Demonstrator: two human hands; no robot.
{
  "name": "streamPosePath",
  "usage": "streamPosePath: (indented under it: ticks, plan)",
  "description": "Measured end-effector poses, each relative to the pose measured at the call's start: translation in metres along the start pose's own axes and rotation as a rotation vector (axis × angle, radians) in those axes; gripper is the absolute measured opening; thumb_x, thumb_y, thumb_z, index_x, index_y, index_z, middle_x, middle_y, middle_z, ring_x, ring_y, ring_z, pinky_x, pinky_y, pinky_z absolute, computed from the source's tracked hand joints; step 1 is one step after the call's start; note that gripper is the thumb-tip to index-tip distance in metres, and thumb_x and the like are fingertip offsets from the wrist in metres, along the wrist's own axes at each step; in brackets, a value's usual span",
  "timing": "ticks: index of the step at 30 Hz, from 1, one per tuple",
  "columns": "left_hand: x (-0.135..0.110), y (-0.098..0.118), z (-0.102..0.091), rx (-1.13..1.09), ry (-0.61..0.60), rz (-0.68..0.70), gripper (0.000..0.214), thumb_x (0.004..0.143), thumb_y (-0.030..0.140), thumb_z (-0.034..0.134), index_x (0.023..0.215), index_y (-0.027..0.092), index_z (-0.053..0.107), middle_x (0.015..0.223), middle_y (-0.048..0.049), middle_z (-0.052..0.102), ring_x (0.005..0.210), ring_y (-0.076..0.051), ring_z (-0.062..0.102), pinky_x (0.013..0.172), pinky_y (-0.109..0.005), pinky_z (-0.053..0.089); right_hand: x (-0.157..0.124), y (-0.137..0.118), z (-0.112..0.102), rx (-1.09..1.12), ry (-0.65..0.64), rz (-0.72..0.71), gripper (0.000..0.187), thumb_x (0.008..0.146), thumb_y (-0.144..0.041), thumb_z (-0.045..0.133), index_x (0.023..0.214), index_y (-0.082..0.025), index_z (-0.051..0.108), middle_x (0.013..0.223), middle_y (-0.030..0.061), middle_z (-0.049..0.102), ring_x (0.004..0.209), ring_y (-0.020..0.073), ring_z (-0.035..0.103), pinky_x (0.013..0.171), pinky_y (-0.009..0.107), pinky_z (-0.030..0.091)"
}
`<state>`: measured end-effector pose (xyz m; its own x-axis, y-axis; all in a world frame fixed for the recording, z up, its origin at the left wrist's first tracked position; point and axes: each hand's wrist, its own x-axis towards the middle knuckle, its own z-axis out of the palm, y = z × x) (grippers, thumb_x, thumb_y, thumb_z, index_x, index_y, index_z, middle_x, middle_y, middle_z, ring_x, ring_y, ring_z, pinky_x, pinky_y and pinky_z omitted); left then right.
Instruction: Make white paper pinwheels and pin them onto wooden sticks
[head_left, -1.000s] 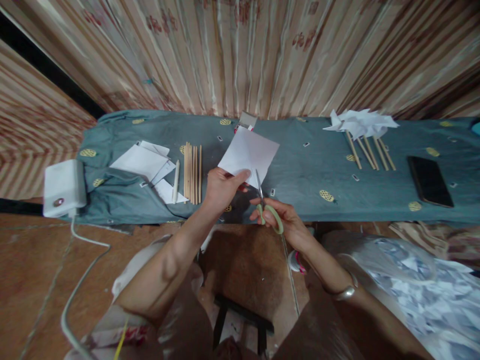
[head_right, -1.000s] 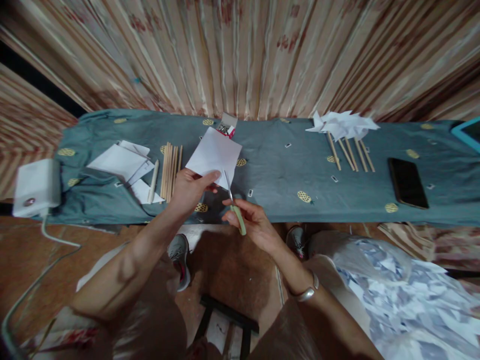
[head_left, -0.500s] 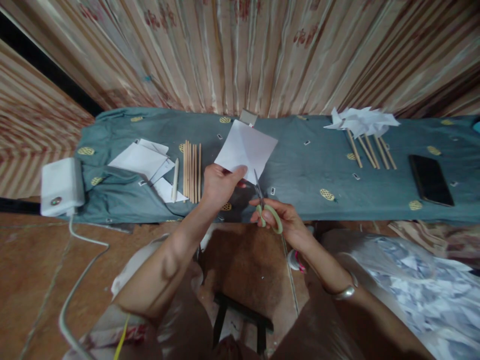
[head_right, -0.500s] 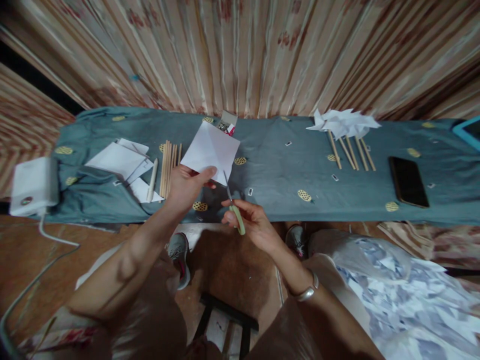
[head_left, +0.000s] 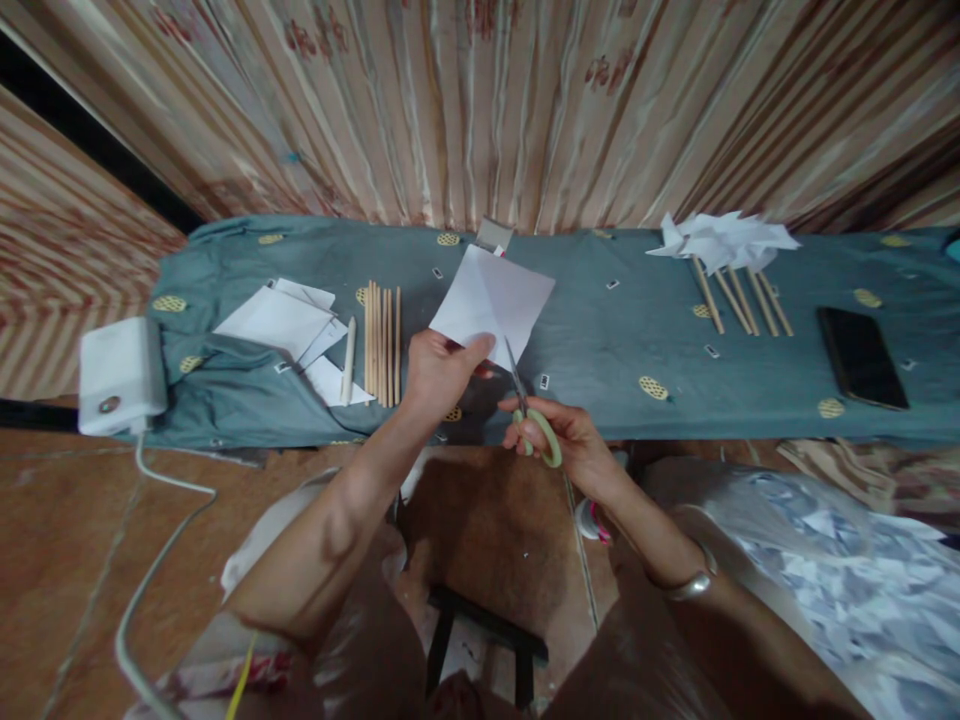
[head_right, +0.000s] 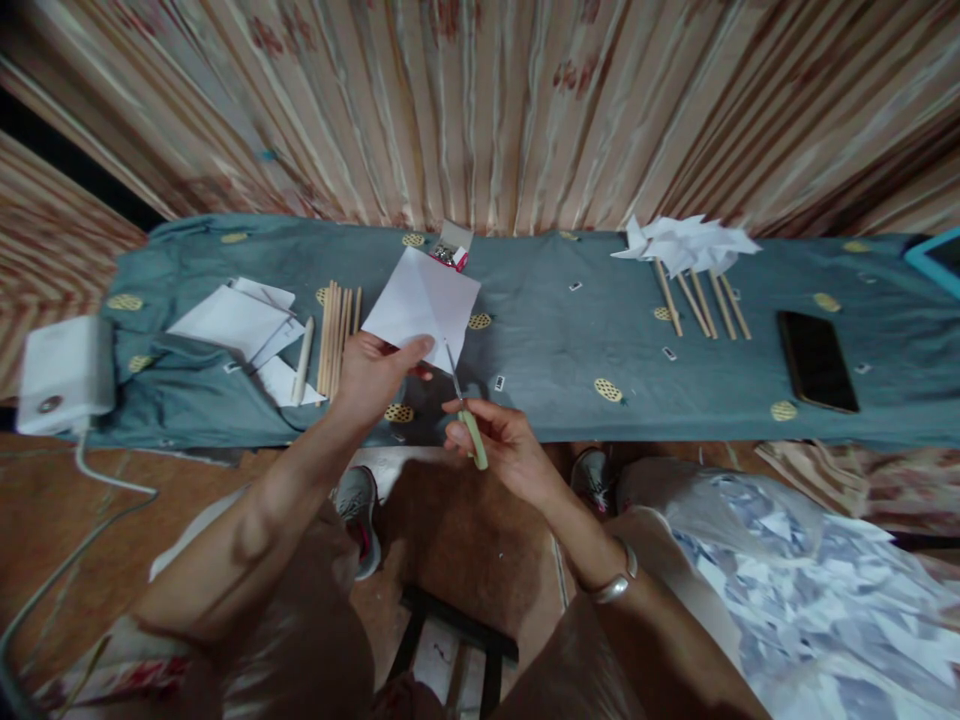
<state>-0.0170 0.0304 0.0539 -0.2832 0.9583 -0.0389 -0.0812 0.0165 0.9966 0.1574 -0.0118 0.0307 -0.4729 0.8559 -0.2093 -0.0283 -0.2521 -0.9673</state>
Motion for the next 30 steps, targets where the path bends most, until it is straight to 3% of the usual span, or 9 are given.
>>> streamPosePath:
  ticks: [15, 30]
  plan:
    - [0.0007, 0.0, -0.0004, -0.013, -0.01, -0.008, 0.017, 0.061, 0.029, 0.074, 0.068, 0.014, 0.069, 0.059, -0.0009, 0.068, 0.05, -0.014, 0.061, 0.044, -0.023, 0.052, -0.0005, -0.0001, 0.0009, 0.034, 0.007, 0.024, 0.045, 0.071, -0.054, 0.077, 0.101, -0.021, 0.071, 0.07, -0.0015, 0.063, 0.059, 0.0099, 0.056, 0.061, 0.026, 0.052]
    - [0.0021, 0.0002, 0.0005, -0.067, 0.006, -0.02, 0.016, 0.058, 0.026, 0.075, 0.066, 0.014, 0.069, 0.058, 0.0, 0.067, 0.046, -0.012, 0.059, 0.041, -0.022, 0.052, -0.0005, -0.0026, 0.0022, 0.13, 0.016, 0.058, 0.044, 0.064, -0.05, 0.083, 0.094, -0.021, 0.072, 0.062, -0.0042, 0.062, 0.052, 0.0065, 0.053, 0.053, 0.021, 0.049]
